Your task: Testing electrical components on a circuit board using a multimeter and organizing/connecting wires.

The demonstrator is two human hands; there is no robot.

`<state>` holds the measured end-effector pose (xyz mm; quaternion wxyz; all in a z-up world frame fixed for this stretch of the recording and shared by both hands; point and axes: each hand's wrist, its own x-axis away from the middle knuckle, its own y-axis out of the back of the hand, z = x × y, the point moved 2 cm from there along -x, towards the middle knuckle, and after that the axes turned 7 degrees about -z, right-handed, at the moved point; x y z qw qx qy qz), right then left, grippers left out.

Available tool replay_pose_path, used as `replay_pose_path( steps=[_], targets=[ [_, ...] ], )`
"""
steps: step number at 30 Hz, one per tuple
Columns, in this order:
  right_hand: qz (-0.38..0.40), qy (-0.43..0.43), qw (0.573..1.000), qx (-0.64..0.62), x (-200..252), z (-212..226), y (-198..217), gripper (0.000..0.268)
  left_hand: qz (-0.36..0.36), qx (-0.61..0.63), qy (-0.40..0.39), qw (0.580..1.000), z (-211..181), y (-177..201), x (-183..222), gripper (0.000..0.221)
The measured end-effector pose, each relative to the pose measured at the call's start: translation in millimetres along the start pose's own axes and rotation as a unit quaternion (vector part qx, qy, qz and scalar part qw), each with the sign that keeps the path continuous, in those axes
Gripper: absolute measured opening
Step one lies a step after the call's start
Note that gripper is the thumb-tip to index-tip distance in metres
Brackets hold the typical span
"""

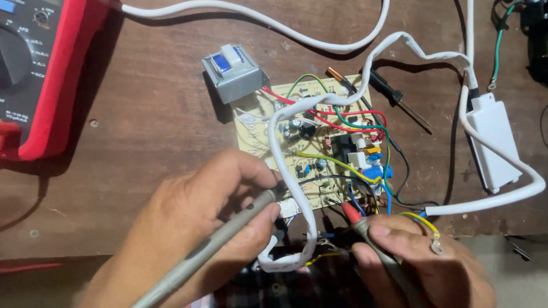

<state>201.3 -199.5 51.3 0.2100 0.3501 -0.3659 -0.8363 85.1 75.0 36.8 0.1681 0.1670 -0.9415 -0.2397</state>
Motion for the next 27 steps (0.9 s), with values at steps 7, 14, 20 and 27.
replay_pose_path(
  steps=[7,14,20,27],
  targets=[
    [0.003,-0.097,0.995,0.017,-20.6,24.1,-6.5,0.02,-0.034,0.057,-0.224,0.972,-16.7,-5.5,-15.3,0.012],
    [0.002,-0.101,0.995,0.004,-27.1,24.1,-11.0,0.01,-0.082,0.081,-0.292,0.949,-28.9,-1.7,-5.8,0.018],
    [0.016,-0.096,0.994,0.044,-28.6,25.0,-10.7,0.01,-0.017,0.034,-0.258,0.965,-32.2,-14.6,-5.8,0.032],
    [0.08,-0.092,0.988,0.097,-19.0,1.9,-4.2,0.023,-0.046,-0.019,-0.271,0.961,-32.5,-28.8,-7.6,0.025]
  ],
)
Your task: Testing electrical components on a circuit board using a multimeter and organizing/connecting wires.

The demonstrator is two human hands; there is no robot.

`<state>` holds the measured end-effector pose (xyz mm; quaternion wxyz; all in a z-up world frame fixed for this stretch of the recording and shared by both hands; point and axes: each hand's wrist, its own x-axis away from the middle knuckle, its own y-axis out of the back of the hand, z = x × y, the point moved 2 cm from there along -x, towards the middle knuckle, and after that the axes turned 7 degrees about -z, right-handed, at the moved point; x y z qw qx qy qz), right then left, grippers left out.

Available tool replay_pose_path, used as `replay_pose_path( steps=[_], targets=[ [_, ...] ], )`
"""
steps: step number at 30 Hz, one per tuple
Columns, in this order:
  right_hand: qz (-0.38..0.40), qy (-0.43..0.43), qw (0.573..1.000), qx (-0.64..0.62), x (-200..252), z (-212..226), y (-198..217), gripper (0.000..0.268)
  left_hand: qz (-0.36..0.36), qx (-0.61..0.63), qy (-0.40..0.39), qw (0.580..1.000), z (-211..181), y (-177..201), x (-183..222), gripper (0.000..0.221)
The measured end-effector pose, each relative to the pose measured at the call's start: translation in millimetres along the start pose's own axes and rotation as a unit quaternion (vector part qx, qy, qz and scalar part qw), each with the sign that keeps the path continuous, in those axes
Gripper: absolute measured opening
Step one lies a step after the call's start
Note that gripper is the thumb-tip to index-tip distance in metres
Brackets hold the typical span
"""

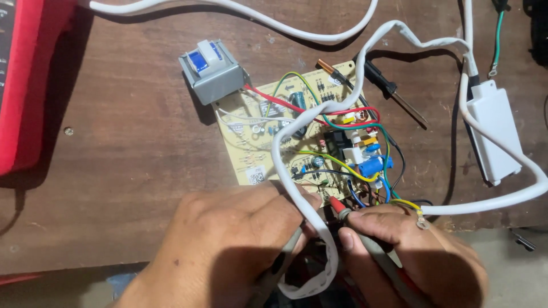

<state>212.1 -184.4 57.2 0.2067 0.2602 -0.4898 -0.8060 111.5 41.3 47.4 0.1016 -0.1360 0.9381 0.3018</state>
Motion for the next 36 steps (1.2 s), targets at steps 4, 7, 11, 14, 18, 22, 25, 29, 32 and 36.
replay_pose_path(
  steps=[4,7,11,14,18,22,25,29,32,36],
  targets=[
    [0.248,-0.143,0.95,0.127,-3.3,-38.6,-11.4,0.046,-0.029,0.02,-0.018,0.999,-0.4,-0.5,-1.2,0.018],
    [0.251,-0.166,0.945,0.126,1.3,-35.5,-12.0,0.048,-0.028,0.02,-0.032,0.999,1.4,-2.3,-0.3,0.026],
    [0.058,0.004,0.997,0.052,5.1,-17.3,-5.7,0.027,-0.033,-0.007,-0.038,0.999,6.2,-7.4,2.1,0.027],
    [0.014,0.027,0.999,0.016,2.3,-6.7,-2.7,0.019,-0.035,-0.019,-0.041,0.998,7.3,-9.5,2.4,0.027],
    [0.024,0.022,0.999,0.011,3.4,-11.9,-3.5,0.019,-0.04,-0.019,-0.047,0.998,7.2,-9.7,1.8,0.028],
    [-0.004,0.034,0.999,0.001,1.8,-3.3,-1.8,0.014,-0.035,-0.025,-0.046,0.998,7.7,-10.8,2.3,0.027],
    [0.004,0.029,1.0,0.01,3.0,-7.0,-2.7,0.016,-0.031,-0.043,-0.042,0.998,7.2,-11.9,3.0,0.026],
    [-0.001,0.026,1.0,0.008,1.0,-2.9,-1.9,0.018,-0.01,-0.082,-0.015,0.997,8.3,-14.6,4.0,0.031],
    [-0.014,0.031,0.999,0.016,3.4,-9.6,-5.8,0.019,0.01,-0.102,-0.005,0.995,13.8,-18.6,6.6,0.033],
    [0.026,0.051,0.998,0.01,10.9,-42.7,-20.3,0.033,0.044,-0.179,0.006,0.983,27.0,-37.4,10.4,0.033]
  ],
)
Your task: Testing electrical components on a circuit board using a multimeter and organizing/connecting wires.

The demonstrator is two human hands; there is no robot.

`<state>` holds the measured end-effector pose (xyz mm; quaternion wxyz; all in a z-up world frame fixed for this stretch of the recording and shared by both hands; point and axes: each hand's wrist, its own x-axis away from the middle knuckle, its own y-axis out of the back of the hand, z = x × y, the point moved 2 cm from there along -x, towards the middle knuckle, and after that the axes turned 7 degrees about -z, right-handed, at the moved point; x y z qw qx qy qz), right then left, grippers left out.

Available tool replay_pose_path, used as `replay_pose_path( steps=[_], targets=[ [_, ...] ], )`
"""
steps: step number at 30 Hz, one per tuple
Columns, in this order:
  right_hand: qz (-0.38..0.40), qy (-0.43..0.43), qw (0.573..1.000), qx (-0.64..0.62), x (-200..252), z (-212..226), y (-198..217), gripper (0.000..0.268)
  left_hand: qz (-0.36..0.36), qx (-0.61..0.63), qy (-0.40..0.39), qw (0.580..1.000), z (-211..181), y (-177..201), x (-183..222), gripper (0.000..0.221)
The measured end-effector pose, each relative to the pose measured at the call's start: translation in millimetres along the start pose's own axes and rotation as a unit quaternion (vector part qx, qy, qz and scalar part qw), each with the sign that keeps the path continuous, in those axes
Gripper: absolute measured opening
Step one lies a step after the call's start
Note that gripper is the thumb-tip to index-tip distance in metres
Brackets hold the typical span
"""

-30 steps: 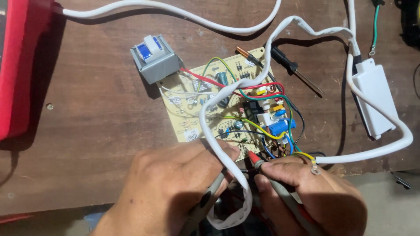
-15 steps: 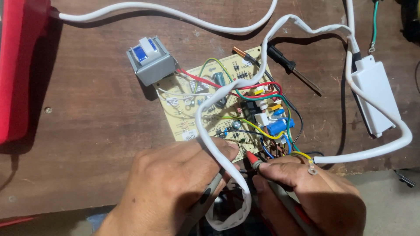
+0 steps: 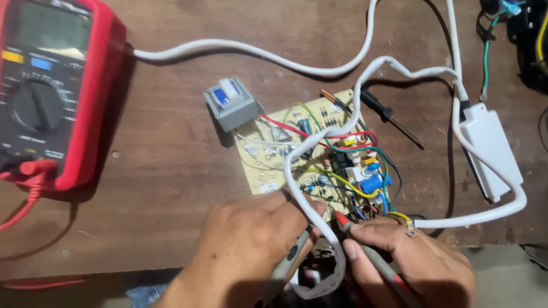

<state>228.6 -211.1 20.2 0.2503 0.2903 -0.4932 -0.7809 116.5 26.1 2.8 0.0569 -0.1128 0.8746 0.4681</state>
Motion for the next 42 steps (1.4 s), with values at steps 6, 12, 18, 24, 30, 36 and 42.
replay_pose_path(
  steps=[6,12,18,24,30,36,42],
  targets=[
    [-0.121,0.022,0.99,-0.072,-74.2,67.9,-14.2,0.018,-0.011,0.003,0.006,1.0,-0.8,-31.1,-0.2,0.019],
    [-0.12,0.078,0.98,-0.135,-130.9,117.9,-34.8,0.016,-0.073,0.081,0.018,0.994,22.8,-31.5,4.4,0.022],
    [-0.095,0.071,0.983,-0.138,-150.4,124.6,-53.5,0.015,-0.061,0.101,0.039,0.992,38.7,-31.7,4.1,0.026],
    [-0.066,0.041,0.989,-0.13,-136.0,132.8,-45.3,0.015,-0.027,0.141,0.055,0.988,41.0,-42.2,7.2,0.033],
    [-0.042,0.005,0.992,-0.119,-125.5,134.7,-40.2,0.015,0.01,0.18,0.062,0.982,38.2,-51.4,7.0,0.041],
    [-0.031,-0.098,0.994,-0.048,-85.9,88.5,-11.0,0.015,0.043,0.116,0.072,0.99,-0.5,-11.1,-11.9,0.039],
    [-0.069,0.056,0.991,-0.097,-35.1,56.9,38.9,0.01,-0.045,0.043,0.023,0.998,-7.2,16.5,-6.2,0.026]
  ],
)
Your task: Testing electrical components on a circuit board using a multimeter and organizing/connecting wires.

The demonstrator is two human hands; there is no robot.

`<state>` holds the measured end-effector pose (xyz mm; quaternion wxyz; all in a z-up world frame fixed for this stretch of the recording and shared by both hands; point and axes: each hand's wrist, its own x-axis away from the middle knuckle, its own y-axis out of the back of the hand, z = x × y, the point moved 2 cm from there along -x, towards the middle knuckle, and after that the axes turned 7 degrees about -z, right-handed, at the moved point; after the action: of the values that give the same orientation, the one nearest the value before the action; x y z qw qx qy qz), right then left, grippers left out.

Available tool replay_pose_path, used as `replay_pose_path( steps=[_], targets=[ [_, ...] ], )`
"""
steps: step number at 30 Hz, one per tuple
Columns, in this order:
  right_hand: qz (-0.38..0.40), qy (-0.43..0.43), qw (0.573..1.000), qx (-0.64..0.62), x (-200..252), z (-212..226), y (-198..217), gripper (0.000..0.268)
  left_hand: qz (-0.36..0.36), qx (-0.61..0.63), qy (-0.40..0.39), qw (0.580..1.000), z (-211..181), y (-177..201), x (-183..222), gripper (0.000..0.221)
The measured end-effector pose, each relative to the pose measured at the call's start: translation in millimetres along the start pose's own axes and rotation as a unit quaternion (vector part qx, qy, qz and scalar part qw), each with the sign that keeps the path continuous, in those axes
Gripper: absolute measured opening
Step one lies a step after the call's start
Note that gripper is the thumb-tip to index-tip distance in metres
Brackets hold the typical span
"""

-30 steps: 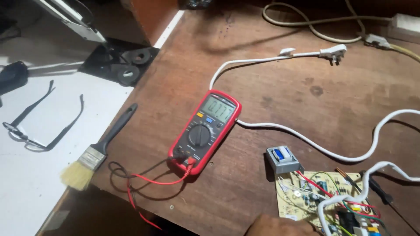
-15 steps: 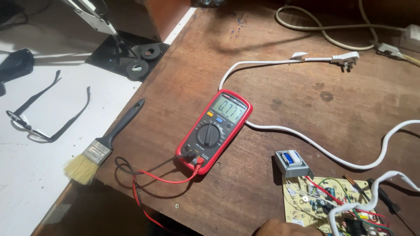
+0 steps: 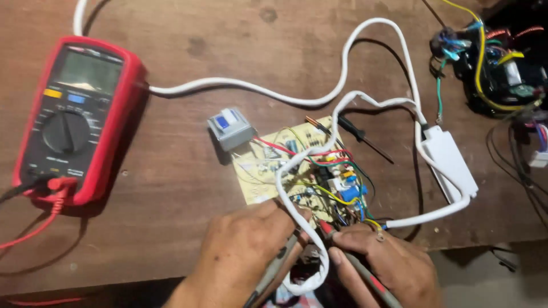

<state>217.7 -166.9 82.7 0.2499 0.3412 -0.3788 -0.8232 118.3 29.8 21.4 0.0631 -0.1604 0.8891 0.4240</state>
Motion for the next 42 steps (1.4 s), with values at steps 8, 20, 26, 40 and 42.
replay_pose_path(
  steps=[8,20,26,40,42],
  targets=[
    [0.012,0.126,0.982,-0.141,42.6,-62.0,42.6,0.027,-0.142,0.092,0.015,0.985,-22.8,46.4,19.5,0.014],
    [-0.062,0.021,0.986,-0.15,56.1,-97.0,49.8,0.061,-0.134,-0.057,0.036,0.989,-22.8,10.9,75.9,0.029],
    [-0.083,0.047,0.992,-0.081,46.5,-91.1,40.7,0.04,-0.193,-0.016,0.052,0.98,-24.8,7.0,75.9,0.022],
    [-0.118,-0.016,0.976,-0.184,82.9,-118.9,61.8,0.052,-0.257,0.052,0.032,0.964,-29.6,14.0,64.2,0.03],
    [0.075,0.032,0.964,-0.254,88.0,-162.5,85.5,0.029,-0.203,0.052,0.026,0.977,-26.7,17.0,66.1,0.027]
  ],
)
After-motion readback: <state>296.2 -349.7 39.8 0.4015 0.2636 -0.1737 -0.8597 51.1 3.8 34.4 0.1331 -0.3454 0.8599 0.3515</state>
